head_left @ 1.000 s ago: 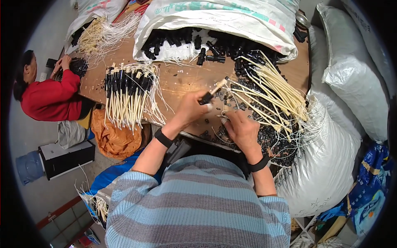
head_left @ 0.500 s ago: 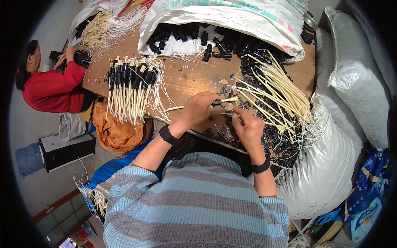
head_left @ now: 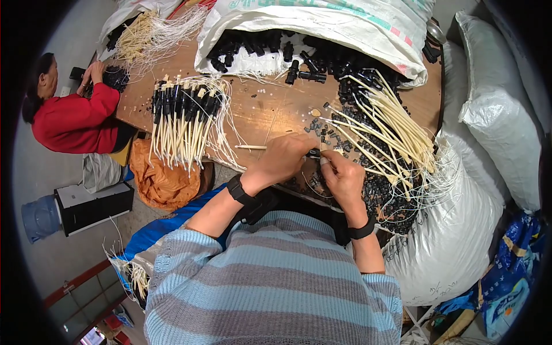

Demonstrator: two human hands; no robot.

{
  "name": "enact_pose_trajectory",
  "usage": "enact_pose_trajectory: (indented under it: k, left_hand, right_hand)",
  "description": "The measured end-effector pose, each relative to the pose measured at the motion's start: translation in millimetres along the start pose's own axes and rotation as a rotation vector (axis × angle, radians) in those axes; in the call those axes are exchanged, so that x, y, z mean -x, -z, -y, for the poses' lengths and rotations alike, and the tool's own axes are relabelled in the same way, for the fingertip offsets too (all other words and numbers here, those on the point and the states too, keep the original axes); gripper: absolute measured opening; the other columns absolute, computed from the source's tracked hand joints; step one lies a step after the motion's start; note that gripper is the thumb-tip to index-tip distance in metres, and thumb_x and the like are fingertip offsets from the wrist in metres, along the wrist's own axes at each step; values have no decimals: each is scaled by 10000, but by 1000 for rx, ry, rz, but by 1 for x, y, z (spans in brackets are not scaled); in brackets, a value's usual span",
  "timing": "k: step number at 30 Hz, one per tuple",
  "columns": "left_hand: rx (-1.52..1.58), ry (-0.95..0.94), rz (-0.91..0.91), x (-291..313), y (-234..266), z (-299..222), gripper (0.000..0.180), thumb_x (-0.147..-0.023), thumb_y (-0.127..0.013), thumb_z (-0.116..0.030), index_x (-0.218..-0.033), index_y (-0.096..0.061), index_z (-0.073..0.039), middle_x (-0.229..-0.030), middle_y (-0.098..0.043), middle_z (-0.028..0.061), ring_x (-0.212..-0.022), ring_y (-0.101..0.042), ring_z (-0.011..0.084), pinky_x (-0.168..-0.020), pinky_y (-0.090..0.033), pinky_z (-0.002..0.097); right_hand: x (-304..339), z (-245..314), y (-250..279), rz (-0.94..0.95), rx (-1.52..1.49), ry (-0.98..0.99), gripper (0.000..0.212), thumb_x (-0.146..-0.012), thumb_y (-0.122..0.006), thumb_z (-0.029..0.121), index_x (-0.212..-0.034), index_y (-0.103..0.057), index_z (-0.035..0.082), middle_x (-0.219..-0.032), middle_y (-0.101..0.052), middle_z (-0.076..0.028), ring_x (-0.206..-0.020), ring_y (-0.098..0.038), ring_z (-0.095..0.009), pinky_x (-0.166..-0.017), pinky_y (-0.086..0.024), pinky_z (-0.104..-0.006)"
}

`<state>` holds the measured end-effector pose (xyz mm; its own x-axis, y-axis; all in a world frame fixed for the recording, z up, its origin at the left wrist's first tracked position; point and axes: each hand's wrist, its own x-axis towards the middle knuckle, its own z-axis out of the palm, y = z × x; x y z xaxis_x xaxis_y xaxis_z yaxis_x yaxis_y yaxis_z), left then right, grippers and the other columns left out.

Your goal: The person assembles components by hand, picking up a black plastic part and a white cord, threading the cord through the part, and sliding it onto a thin wooden stick. Each completed assembly is then placed onto a growing pile on the table.

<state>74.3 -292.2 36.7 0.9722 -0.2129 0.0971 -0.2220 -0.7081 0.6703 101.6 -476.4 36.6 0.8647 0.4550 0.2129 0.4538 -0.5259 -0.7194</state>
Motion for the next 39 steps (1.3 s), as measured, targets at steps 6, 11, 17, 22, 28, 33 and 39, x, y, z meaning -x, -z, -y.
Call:
enact_pose_trajectory:
  k: [6,11,17,22,28,33,39]
  left_hand:
    - [263,38,139,-1,2,-1,433,-639,-581,74,-1052,-602,-54,-953,-649,132,-924,-613,317,-788,-493,377]
    - [312,-65,-105,-4,7,4,335,-620,-614,89,-919,-644,-58,-863,-645,70,-814,-615,253,-753,-493,324]
    - [396,-254,-237,6,3,13,228,-636,-639,76,-818,-662,-60,-815,-634,48,-748,-606,231,-690,-491,321]
    - [98,-82,-228,-28,-4,35,322,-694,-637,26,-1007,-642,-50,-815,-622,124,-728,-596,274,-673,-492,341]
    - [310,162,-158,-33,-10,41,316,-688,-630,29,-992,-661,-48,-857,-647,112,-771,-625,262,-689,-504,333]
    - [291,-151,-208,-19,-21,-26,296,-688,-622,39,-958,-682,-67,-879,-662,74,-804,-631,261,-695,-507,332]
    - [89,-268,-235,-13,-23,-26,317,-643,-635,54,-927,-682,-77,-909,-660,47,-792,-617,251,-673,-500,337]
  right_hand:
    - [-4,6,5,121,-82,130,167,-856,-587,85,-1011,-636,45,-774,-646,-175,-633,-621,-347,-577,-486,-386]
    - [0,4,-1,71,-25,84,151,-856,-597,89,-996,-629,44,-803,-650,-176,-655,-619,-366,-602,-490,-394]
    - [8,3,-5,82,-104,106,160,-846,-616,85,-988,-680,49,-730,-643,-147,-602,-616,-311,-575,-486,-354]
    - [12,-6,-3,63,-177,-273,148,-844,-634,96,-955,-684,11,-636,-612,-90,-563,-546,-95,-534,-433,-259]
    - [15,-23,2,-32,-276,-462,134,-829,-621,133,-890,-696,41,-554,-577,-73,-499,-533,-126,-507,-422,-296]
    - [7,-33,-22,-105,-443,-335,193,-822,-542,-74,-922,-692,-5,-691,-607,19,-635,-517,-43,-565,-411,-207]
    - [4,-15,-21,-3,-424,-411,277,-789,-500,-123,-945,-691,2,-794,-690,-44,-732,-596,-84,-649,-476,-235]
